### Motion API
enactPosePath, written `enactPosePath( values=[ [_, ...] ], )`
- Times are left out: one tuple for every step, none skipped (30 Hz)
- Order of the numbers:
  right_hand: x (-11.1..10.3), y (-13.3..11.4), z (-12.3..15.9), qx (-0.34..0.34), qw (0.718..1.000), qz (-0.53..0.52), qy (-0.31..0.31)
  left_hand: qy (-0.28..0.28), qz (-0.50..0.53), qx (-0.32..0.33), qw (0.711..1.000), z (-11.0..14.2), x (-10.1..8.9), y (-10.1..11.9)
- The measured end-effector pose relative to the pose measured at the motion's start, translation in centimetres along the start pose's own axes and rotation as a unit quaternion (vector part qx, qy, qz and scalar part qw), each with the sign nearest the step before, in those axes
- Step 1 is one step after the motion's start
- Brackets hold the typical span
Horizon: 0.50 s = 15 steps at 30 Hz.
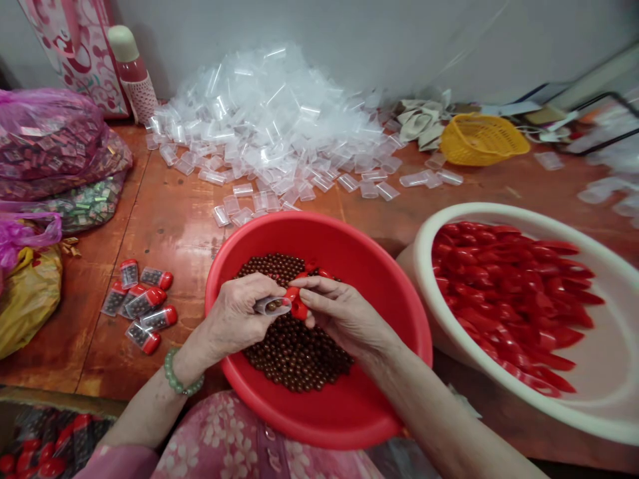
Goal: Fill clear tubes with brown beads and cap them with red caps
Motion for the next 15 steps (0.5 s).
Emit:
enactPosePath(
  values=[
    [0.11, 0.03, -0.02, 0.002, 1.000, -0.005, 0.000, -0.008, -0.015, 0.009, 1.000, 0.04, 0.07, 0.09],
    [0.19, 0.07, -0.05, 0.004, 1.000, -0.010, 0.001, -0.018, -0.030, 0.018, 0.999, 0.08, 0.16, 0.15],
    [0.25, 0.12, -0.10, 0.007, 1.000, -0.016, 0.003, -0.027, -0.042, 0.028, 0.998, 0.13, 0.25, 0.20],
    [0.26, 0.17, -0.16, 0.009, 1.000, -0.020, 0.006, -0.036, -0.052, 0.035, 0.997, 0.17, 0.36, 0.23],
    [0.24, 0.22, -0.22, 0.011, 1.000, -0.024, 0.012, -0.044, -0.060, 0.039, 0.996, 0.20, 0.45, 0.23],
    [0.20, 0.25, -0.27, 0.012, 0.999, -0.028, 0.017, -0.048, -0.066, 0.040, 0.996, 0.22, 0.53, 0.22],
    [0.16, 0.29, -0.30, 0.013, 0.999, -0.032, 0.021, -0.051, -0.068, 0.039, 0.996, 0.22, 0.58, 0.21],
    [0.13, 0.32, -0.31, 0.014, 0.999, -0.036, 0.024, -0.052, -0.070, 0.037, 0.995, 0.21, 0.61, 0.21],
    [0.11, 0.35, -0.28, 0.015, 0.999, -0.040, 0.024, -0.053, -0.070, 0.034, 0.996, 0.20, 0.63, 0.21],
    [0.11, 0.38, -0.23, 0.017, 0.999, -0.043, 0.024, -0.051, -0.070, 0.032, 0.996, 0.18, 0.62, 0.21],
    [0.12, 0.40, -0.15, 0.018, 0.999, -0.044, 0.021, -0.047, -0.071, 0.031, 0.996, 0.16, 0.59, 0.22],
    [0.13, 0.41, -0.07, 0.019, 0.999, -0.045, 0.019, -0.042, -0.072, 0.034, 0.996, 0.16, 0.56, 0.23],
    [0.15, 0.40, 0.03, 0.020, 0.999, -0.043, 0.014, -0.037, -0.073, 0.039, 0.996, 0.18, 0.53, 0.25],
    [0.19, 0.37, 0.12, 0.019, 0.999, -0.040, 0.008, -0.032, -0.074, 0.047, 0.996, 0.20, 0.51, 0.28],
    [0.24, 0.30, 0.20, 0.016, 0.999, -0.036, 0.001, -0.028, -0.074, 0.056, 0.995, 0.24, 0.49, 0.30]
  ],
)
Point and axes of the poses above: each hand's wrist, its own z-axis away from the middle knuckle, its own x-axis out of the palm, y = z × x, the point moved 4 cm from there along -z, towards the middle knuckle, and after that the axes turned 3 degrees about -x, right-handed, at the moved point
